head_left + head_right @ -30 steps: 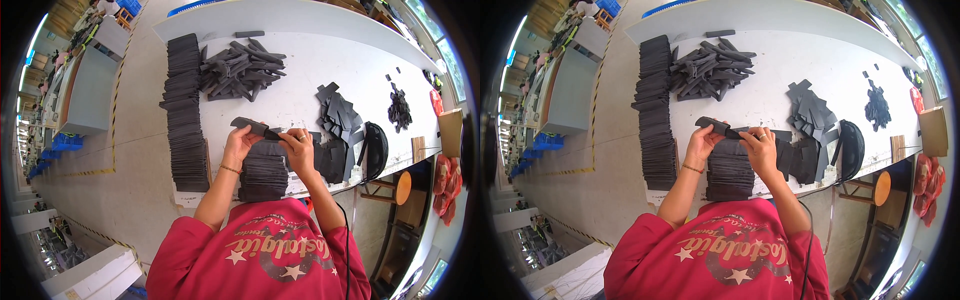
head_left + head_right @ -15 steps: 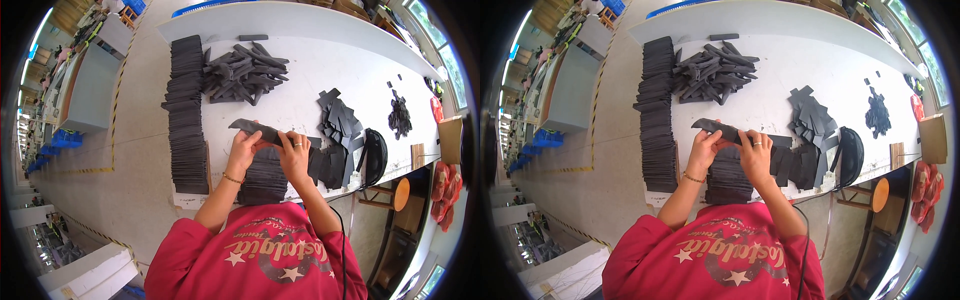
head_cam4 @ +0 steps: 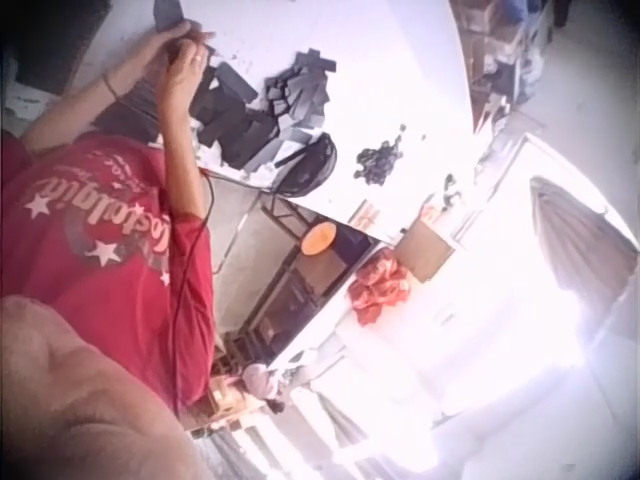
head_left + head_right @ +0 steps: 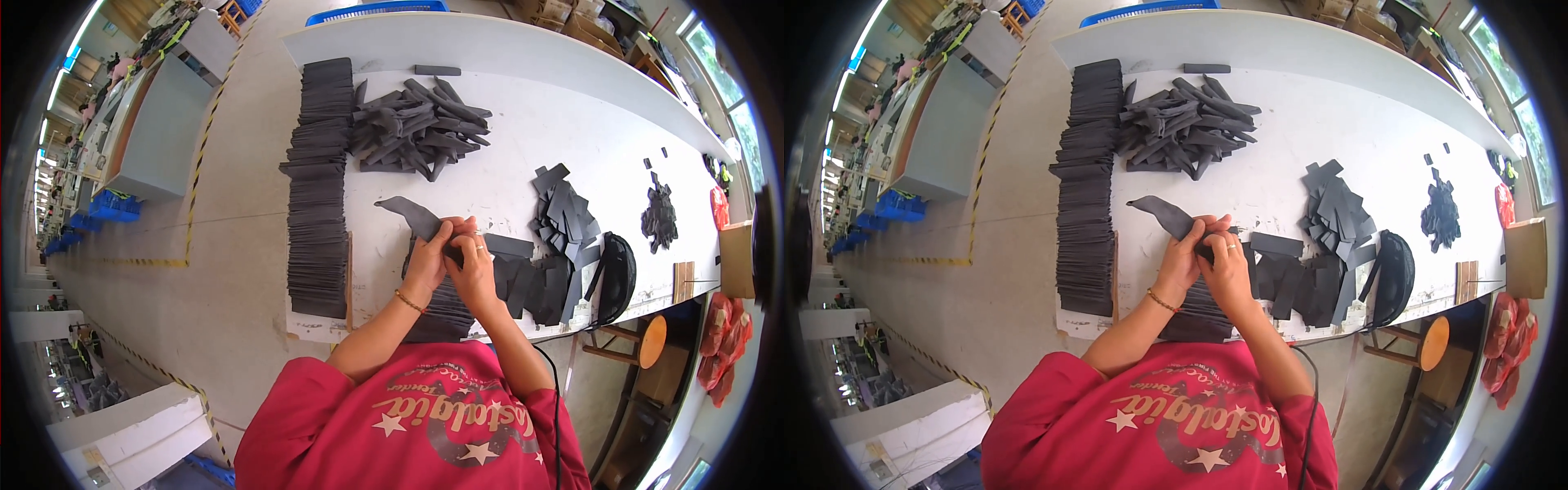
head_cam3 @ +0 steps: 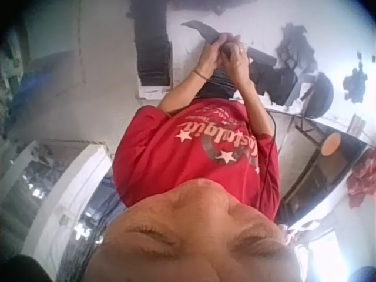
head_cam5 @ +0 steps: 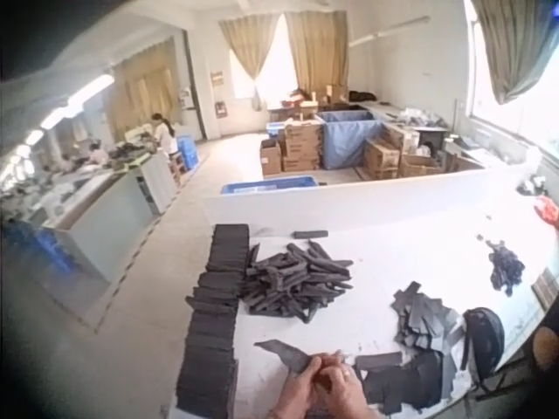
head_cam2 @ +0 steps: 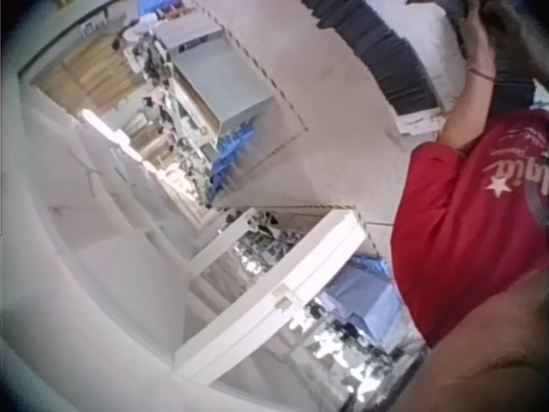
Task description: Inspecting grey rectangular components for quality and stacking them on a workbench.
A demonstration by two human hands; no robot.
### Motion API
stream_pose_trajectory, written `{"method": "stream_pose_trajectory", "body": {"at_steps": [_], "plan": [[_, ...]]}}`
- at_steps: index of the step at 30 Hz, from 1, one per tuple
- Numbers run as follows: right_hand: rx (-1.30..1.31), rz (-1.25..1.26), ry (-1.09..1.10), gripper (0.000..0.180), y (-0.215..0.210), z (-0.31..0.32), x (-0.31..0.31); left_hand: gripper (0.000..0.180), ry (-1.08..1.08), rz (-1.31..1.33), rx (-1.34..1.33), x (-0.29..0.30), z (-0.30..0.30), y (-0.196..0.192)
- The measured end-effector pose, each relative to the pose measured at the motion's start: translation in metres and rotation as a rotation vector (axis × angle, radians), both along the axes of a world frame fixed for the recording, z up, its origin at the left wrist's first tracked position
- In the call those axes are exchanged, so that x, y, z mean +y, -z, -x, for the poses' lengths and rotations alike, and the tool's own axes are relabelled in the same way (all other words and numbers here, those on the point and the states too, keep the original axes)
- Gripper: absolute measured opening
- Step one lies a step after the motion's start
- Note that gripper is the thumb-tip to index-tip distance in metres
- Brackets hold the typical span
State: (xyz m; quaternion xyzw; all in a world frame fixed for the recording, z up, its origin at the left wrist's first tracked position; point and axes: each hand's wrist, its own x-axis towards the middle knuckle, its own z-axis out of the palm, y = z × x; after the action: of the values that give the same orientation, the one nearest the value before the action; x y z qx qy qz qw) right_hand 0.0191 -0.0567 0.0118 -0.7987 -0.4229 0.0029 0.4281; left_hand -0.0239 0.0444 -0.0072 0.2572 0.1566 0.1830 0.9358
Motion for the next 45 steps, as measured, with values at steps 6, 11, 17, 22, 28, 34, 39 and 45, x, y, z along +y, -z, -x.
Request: {"method": "stream_pose_trajectory", "body": {"at_steps": [6,11,17,22,28,34,39,45], "plan": [[-0.007,0.003,-0.031,0.029,-0.007,0.002,-0.023,0.030,-0.006,-0.024,-0.011,0.004,0.003,-0.008],[-0.083,-0.009,-0.017,0.018,-0.028,-0.001,-0.008,0.032,0.021,0.061,-0.038,-0.007,0.002,-0.005],[0.075,0.054,-0.067,0.016,-0.011,-0.010,-0.035,0.035,-0.089,0.175,0.039,0.007,-0.003,-0.026],[-0.015,-0.036,-0.099,0.014,-0.026,-0.021,-0.032,0.035,-0.215,0.019,-0.017,0.020,-0.010,-0.030],[-0.025,-0.069,-0.120,0.013,-0.021,-0.023,-0.026,0.035,-0.256,0.055,-0.019,0.001,-0.013,-0.030],[-0.004,-0.067,-0.131,0.013,-0.015,-0.020,-0.022,0.033,-0.296,0.056,-0.036,-0.001,-0.012,-0.023],[-0.019,-0.095,-0.192,0.012,-0.015,-0.022,-0.014,0.030,-0.233,0.144,-0.049,-0.012,-0.009,-0.019],[-0.013,-0.022,-0.156,0.012,-0.021,-0.018,-0.014,0.028,-0.237,0.152,0.037,-0.004,-0.008,-0.027]]}}
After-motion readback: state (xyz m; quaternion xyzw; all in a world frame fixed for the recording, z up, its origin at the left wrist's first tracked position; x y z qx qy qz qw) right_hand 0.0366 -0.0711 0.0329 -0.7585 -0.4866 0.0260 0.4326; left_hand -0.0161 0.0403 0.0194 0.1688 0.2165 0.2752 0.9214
